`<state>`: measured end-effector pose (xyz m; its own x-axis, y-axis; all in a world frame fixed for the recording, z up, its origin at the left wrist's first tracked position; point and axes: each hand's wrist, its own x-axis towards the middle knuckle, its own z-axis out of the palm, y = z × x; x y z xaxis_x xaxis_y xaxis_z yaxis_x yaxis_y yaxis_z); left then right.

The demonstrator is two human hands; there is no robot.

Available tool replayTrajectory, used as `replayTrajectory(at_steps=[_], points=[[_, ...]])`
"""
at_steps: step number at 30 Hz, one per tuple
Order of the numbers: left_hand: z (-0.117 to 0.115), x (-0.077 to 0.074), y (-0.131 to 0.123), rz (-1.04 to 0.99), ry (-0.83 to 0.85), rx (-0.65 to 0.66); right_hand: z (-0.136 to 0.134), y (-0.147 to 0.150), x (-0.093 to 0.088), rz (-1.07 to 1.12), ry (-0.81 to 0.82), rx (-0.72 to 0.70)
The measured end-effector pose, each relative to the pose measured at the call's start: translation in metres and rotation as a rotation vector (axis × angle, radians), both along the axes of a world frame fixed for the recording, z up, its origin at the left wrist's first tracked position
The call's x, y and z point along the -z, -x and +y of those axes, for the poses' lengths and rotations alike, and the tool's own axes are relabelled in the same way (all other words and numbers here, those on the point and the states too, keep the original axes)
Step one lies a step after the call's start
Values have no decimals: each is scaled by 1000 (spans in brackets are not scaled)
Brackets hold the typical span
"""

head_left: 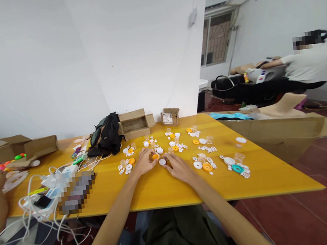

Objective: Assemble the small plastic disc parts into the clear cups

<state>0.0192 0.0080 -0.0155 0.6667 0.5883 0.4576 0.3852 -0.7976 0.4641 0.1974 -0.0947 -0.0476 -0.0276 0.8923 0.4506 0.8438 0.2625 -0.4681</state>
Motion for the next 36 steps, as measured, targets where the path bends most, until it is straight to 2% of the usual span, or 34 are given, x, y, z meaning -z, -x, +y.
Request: replayTrajectory(at_steps=[5,11,27,36], points=[[-13,-3,-8,-46,26,75,0,1,-2,114,15,-7],[-17,-3,-11,-54,30,102,-1,2,-6,189,58,8],[-14,1,-12,25,81,121,-4,4,-14,184,123,16],[-16,2,-12,21,64,129,0,2,-5,146,37,-2]])
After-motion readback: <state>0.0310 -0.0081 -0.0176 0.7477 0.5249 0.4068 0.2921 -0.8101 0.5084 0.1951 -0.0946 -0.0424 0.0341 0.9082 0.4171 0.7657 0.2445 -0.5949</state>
